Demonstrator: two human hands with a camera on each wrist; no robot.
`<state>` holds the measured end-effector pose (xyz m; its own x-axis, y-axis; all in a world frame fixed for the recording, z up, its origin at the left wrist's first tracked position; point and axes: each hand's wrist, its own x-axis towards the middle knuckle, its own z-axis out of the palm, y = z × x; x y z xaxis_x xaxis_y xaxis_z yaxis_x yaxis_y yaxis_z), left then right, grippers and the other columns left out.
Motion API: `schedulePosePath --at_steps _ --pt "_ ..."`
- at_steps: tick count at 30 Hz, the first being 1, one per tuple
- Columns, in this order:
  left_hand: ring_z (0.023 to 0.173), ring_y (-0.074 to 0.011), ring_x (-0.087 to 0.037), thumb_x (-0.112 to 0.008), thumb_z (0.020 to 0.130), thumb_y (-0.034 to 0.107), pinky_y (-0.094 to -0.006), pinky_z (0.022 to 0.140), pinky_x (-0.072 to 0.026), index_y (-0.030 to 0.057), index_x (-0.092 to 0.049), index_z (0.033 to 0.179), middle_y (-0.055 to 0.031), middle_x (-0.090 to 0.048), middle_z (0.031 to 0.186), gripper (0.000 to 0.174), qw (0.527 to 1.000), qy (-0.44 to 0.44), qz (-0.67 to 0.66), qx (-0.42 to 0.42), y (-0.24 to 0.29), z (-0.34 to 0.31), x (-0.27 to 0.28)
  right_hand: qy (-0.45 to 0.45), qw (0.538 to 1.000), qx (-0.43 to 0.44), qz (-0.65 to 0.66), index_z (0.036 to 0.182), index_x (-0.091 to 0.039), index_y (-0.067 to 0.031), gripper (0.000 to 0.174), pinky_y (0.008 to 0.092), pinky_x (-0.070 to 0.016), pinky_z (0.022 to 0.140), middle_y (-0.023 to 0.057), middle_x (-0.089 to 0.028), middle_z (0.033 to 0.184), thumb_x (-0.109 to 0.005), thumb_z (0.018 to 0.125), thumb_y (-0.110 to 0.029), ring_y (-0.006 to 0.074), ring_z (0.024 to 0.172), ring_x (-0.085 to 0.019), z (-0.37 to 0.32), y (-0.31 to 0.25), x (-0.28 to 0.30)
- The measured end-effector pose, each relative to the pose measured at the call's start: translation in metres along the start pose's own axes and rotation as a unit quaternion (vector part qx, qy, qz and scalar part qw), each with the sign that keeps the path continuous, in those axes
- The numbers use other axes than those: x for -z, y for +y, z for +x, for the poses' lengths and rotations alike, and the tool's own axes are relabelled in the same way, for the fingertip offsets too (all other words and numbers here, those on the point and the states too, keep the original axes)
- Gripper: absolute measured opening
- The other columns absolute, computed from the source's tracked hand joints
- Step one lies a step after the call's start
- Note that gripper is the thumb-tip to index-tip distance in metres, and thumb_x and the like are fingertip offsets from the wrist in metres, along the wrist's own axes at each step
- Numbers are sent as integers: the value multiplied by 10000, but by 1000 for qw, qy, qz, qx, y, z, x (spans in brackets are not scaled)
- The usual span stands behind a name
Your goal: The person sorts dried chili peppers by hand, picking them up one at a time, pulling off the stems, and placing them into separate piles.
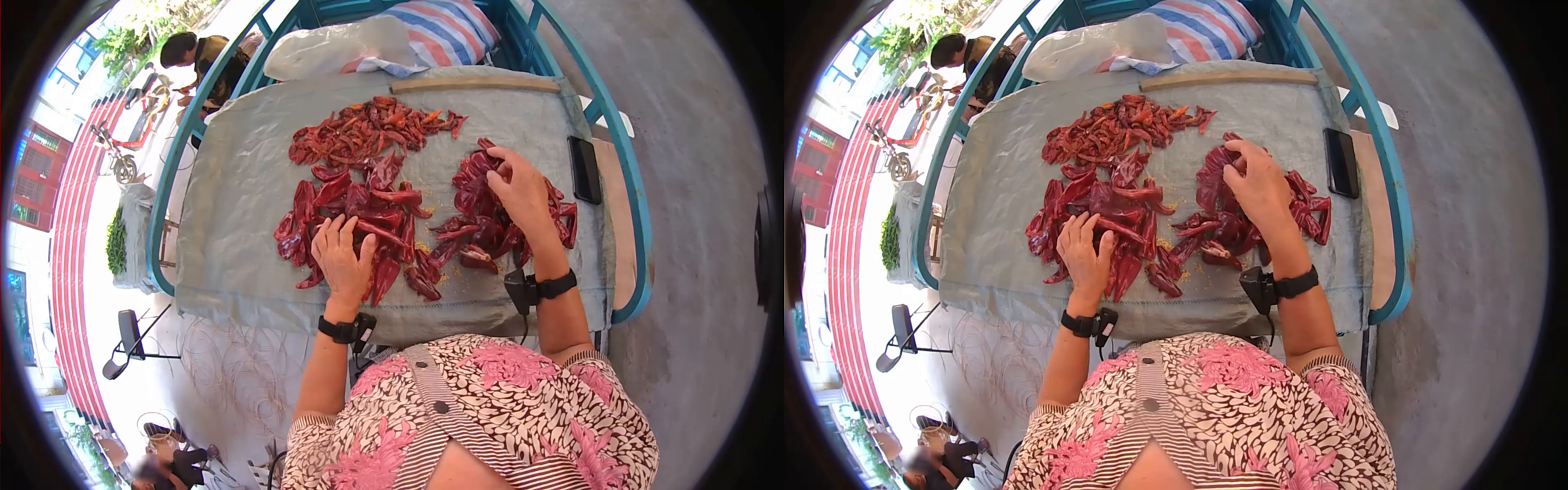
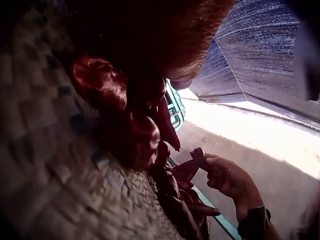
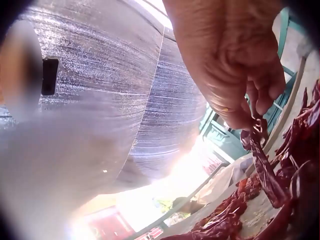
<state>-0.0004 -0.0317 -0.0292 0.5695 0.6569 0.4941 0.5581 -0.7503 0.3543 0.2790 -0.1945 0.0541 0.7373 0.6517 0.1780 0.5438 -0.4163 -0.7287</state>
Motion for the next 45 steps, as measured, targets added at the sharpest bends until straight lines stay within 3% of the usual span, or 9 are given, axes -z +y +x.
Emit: schedulePosePath --at_steps 6,9,15,18,26,33,36,39,45 --pt "1337 -347 -451 -600 972 395 -493 1107 -320 83 -674 1198 -111 -604 1321 392 999 13 -42 -14 -10 -5 -4 56 998 22 -2 1186 -676 -101 337 405 -523 806 101 -677 1055 -687 854 -158 295 915 -660 0 8 -8" --pt "1329 -350 -457 -602 968 382 -490 1092 -339 90 -682 1182 -112 -607 1315 371 999 12 -30 -24 -10 -4 -4 153 969 172 -89 1149 -683 -106 323 422 -504 862 100 -679 1057 -714 831 -161 320 974 -633 -3 13 -23" --pt "1322 -355 -458 -611 956 379 -493 1082 -347 88 -670 1174 -111 -596 1320 368 999 10 3 -43 -10 -3 -8 38 953 286 -94 1156 -667 -96 356 450 -487 891 101 -678 1052 -732 811 -161 330 1014 -620 -15 -12 -60" --pt "1321 -355 -456 -619 948 380 -494 1081 -347 87 -657 1176 -111 -587 1326 373 999 6 3 -42 -11 -4 -8 -133 958 205 -146 1205 -621 -111 411 448 -500 891 135 -667 1041 -734 816 -180 331 1026 -622 -19 -29 -78" --pt "1312 -357 -463 -537 993 424 -492 1076 -344 71 -648 1158 -123 -589 1322 405 999 1 18 -45 -9 -3 -8 -166 961 200 -90 1217 -602 -146 397 467 -517 829 124 -682 1047 -699 836 -201 344 1003 -664 -3 -7 -128" --pt "1333 -354 -441 -631 936 362 -498 1100 -318 85 -659 1140 -104 -579 1326 345 999 -6 15 -29 -9 -3 -10 -178 977 88 -79 1135 -653 -160 310 454 -517 833 118 -681 1069 -638 828 -125 366 996 -650 9 1 -65" --pt "1339 -354 -433 -628 940 362 -500 1105 -309 85 -658 1142 -107 -575 1327 345 1000 -11 13 -25 -8 -2 -8 -88 991 83 -59 1162 -655 -145 331 454 -520 860 131 -676 1078 -642 831 -137 367 1012 -643 3 5 -34" --pt "1341 -354 -429 -620 946 368 -503 1109 -301 83 -657 1142 -110 -571 1329 348 1000 -13 6 -22 -8 -1 -9 145 961 192 -133 1159 -672 -142 321 467 -529 826 131 -677 1082 -629 841 -163 358 1014 -644 2 3 -33" --pt "1342 -349 -426 -610 953 391 -511 1109 -295 83 -661 1139 -104 -560 1333 364 1000 -15 4 -21 -4 1 -7 -131 972 162 -105 1222 -637 -146 365 473 -516 884 154 -669 1054 -646 861 -195 343 1062 -629 -15 -32 -77"
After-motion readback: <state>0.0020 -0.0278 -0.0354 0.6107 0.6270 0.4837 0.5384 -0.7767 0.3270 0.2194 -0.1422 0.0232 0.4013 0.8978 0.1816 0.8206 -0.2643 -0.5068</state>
